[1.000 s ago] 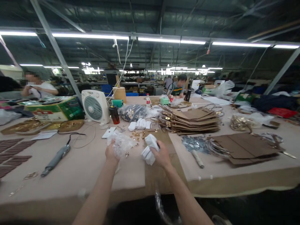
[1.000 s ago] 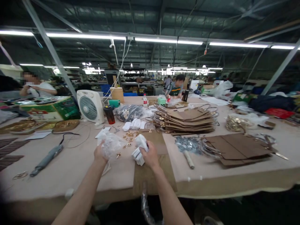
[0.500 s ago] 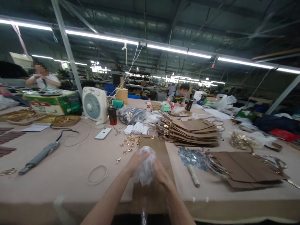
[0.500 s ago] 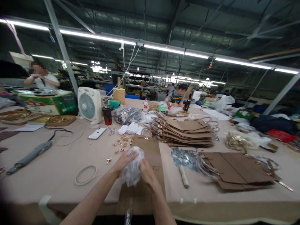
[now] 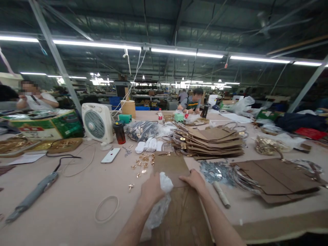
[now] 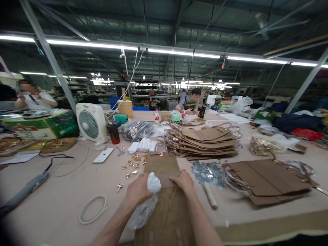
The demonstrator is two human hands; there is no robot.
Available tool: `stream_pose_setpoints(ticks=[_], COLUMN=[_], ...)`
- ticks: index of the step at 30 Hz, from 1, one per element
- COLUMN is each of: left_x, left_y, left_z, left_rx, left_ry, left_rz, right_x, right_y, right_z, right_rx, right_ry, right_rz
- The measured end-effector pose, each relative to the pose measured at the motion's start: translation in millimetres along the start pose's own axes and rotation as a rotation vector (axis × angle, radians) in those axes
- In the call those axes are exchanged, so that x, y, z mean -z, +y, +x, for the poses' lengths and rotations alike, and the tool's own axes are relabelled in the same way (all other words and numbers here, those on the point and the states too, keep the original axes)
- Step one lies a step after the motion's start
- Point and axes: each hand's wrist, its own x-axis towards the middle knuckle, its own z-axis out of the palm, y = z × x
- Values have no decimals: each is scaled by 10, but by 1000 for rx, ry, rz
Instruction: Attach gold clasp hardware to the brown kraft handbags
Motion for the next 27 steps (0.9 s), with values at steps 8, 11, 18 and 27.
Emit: stream_pose_setpoints(ticks=[8,11,18,27], left_x=[34,103,154,149], left_y=[-350,-552,-681,-726], left_z=[-119,-162,-233,-127], left_rx=[104,187,235,282], left_ry=[150,188,251,338], left_rz=[-75,-168,-186,-541], right_x=[104,234,616,351], right_y=[-238,-218,487,1200], right_z=[-122,-229,-492,-692], right_rx=[380,342,168,268], right_ry=[-210,-201,-104,310], right_rz=[732,684,527,-148])
